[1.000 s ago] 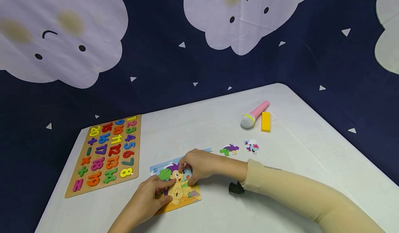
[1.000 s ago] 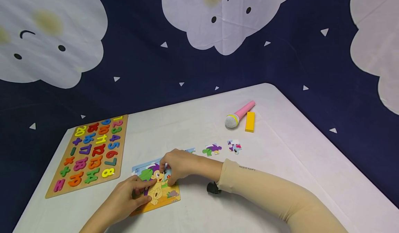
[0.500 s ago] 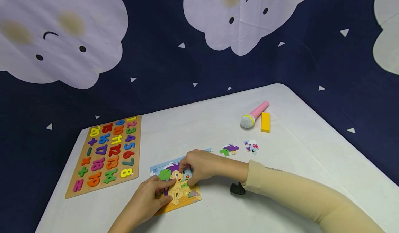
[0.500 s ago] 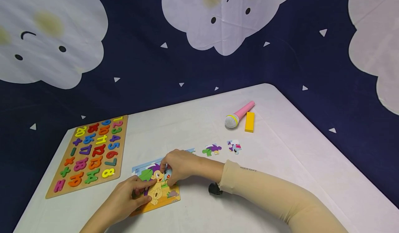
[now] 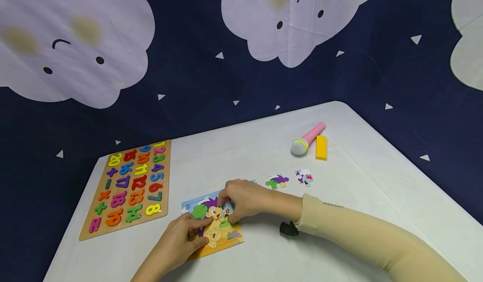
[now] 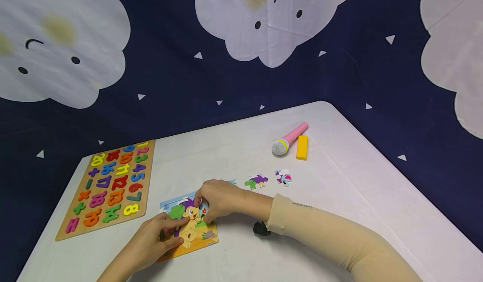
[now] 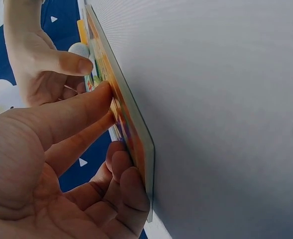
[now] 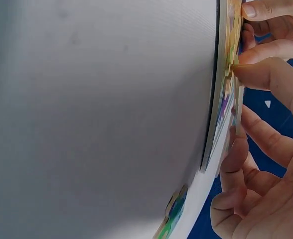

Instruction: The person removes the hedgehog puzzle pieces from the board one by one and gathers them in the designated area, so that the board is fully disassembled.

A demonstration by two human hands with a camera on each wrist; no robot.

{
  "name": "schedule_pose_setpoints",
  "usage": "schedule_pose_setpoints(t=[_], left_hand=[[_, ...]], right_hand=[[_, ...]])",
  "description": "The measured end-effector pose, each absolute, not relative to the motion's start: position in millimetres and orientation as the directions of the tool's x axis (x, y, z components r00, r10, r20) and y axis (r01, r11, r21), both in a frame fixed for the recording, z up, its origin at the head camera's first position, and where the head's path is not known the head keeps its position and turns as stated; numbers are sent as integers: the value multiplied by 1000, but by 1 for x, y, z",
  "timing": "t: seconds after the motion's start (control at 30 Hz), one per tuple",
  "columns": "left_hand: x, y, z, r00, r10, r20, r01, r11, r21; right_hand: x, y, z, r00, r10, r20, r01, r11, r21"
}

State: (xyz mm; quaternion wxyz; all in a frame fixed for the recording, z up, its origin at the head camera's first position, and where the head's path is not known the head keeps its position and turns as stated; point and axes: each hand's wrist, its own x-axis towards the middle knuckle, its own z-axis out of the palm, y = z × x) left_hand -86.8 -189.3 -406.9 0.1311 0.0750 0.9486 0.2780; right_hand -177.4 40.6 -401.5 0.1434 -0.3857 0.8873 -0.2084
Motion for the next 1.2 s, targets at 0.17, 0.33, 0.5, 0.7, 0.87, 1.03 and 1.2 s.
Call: schedule_pose_setpoints(t=[0.17, 0.33, 0.5, 0.7, 0.87, 1.03, 1.2], left_hand=[[-87, -189, -407, -955, 212, -209, 66, 836, 544], [-88, -188, -407, -955, 205, -214, 60, 842, 537], [-89, -188, -407, -954, 192, -229, 41, 844, 535], [-89, -188, -408, -956, 183, -230, 32, 843, 537], [-89, -187, -407, -958, 177, -225, 31, 845, 533], [-88, -187, -407, -959, 173, -224, 28, 846, 532], [-88, -187, -408, -960, 180, -213, 38, 842, 538]], right_hand=[[-178, 45, -400, -670, -737, -89, -607, 613, -505], [-179, 51, -399, -684, -725, -81, -597, 620, -509], [-178, 61, -397, -701, -710, -73, -583, 629, -514], [-176, 81, -392, -731, -677, -82, -544, 651, -530], [-176, 100, -386, -744, -666, -64, -538, 652, -534], [-177, 118, -380, -739, -672, -45, -552, 642, -531], [-177, 138, -376, -745, -664, -53, -537, 646, -542]])
